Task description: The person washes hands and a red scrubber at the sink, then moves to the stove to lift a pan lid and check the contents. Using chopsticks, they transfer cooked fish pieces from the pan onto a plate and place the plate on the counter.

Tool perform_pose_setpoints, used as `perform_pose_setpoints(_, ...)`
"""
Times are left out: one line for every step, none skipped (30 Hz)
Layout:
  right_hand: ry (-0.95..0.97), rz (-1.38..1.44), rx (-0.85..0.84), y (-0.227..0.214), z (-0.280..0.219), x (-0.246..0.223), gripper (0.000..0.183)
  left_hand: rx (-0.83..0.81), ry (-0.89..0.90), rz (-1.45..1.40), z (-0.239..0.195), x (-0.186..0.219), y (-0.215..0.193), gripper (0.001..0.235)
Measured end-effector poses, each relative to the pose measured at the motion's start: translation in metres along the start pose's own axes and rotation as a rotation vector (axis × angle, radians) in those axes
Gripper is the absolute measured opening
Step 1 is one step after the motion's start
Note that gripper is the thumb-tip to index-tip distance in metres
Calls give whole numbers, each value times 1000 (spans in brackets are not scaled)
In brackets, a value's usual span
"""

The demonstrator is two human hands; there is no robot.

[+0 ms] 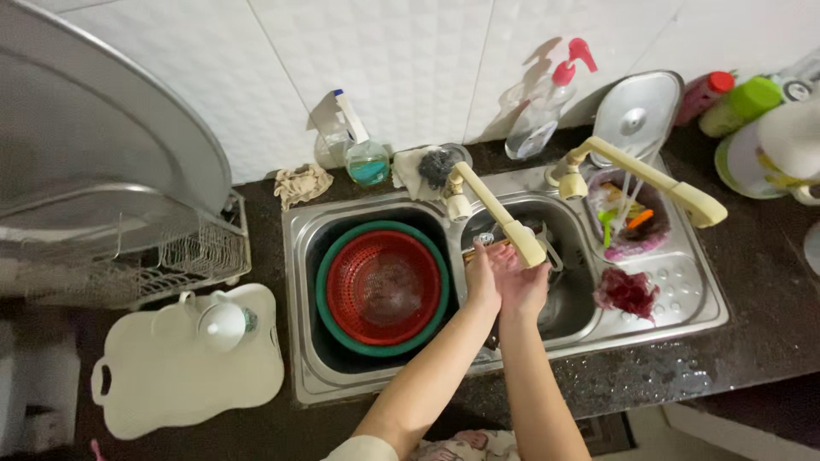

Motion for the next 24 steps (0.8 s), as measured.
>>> perform_pose_setpoints(-1, 7, -20, 0, -3, -1, 47, -21, 17, 14, -3, 2, 3, 54)
perform_pose_setpoints(-3, 14, -40, -2, -5, -1, 48, -42, 35, 29, -6, 3, 4, 53)
perform_pose_setpoints(-17, 13, -83, -7, -7, 2, 48, -61, 54, 41, -8, 4, 3, 52)
perform_pose_setpoints(-32, 13, -125, -13, -7, 6, 47, -66, 55, 58, -10, 4, -1, 51)
perform_pose_setpoints(-42, 12, -173, -19, -5, 11, 47, -70, 63, 73, -9, 6, -6, 50)
perform_pose_setpoints(-18, 74, -179, -26, -1, 18, 37, -75, 71, 88, -7, 8, -12, 49)
perform_pose_setpoints(9, 137, -187, -32, 4, 28, 28, -47, 79, 84, -3, 11, -21, 48)
perform_pose_setpoints(36, 201, -195, -39, 8, 36, 22, -20, 87, 79, 2, 14, -30, 47)
perform_pose_setpoints(56, 196, -217, -42, 13, 45, 27, 7, 97, 73, 10, 18, -38, 46)
perform_pose_setpoints(77, 192, -239, -41, 20, 58, 33, 32, 105, 63, 21, 24, -44, 48)
perform_pose_setpoints(97, 187, -262, -38, 28, 70, 38, 56, 112, 52, 36, 32, -48, 49)
perform_pose_setpoints(145, 161, -238, -32, 38, 81, 38, 80, 120, 40, 48, 37, -52, 50)
perform_pose_setpoints(194, 134, -213, -23, 50, 91, 38, 71, 131, -16, 62, 43, -53, 49)
perform_pose_setpoints(242, 107, -187, -13, 62, 99, 39, 62, 142, -72, 78, 53, -52, 50)
perform_pose_setpoints(265, 54, -152, -2, 72, 104, 36, 56, 152, -127, 91, 61, -52, 51)
perform_pose_setpoints(288, 1, -117, 9, 82, 109, 33, 14, 172, -144, 100, 68, -52, 51)
perform_pose_setpoints(309, -51, -78, 14, 84, 112, 32, -26, 188, -159, 105, 73, -55, 51)
perform_pose_setpoints(253, -151, -52, 16, 78, 112, 29, -66, 205, -174, 106, 76, -58, 52)
perform_pose_setpoints(191, -249, -33, 24, 76, 111, 27, 10, 174, -189, 110, 79, -60, 45)
perform_pose_setpoints(128, -346, -13, 32, 74, 111, 27, 86, 143, -203, 111, 80, -64, 40)
perform_pose_setpoints(88, -508, 24, 38, 69, 109, 26, 166, 112, -221, 109, 78, -71, 36)
perform_pose_setpoints(47, -669, 61, 43, 63, 110, 29, 190, 103, -224, 109, 80, -77, 37)
perform_pose_setpoints(6, -830, 100, 46, 57, 112, 34, 215, 94, -226, 106, 80, -85, 38)
perform_pose_setpoints(-52, -920, 81, 50, 54, 114, 36, 241, 85, -228, 103, 82, -93, 39)
Point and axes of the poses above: each hand's wrist, its own z-axis towards the middle knuckle, its own y-axis out of the palm, x = y × z, the point moved 2 cm from there along z, towards the middle knuckle, and after that the axes turned 3 degrees about -y, right-handed, at the moved point
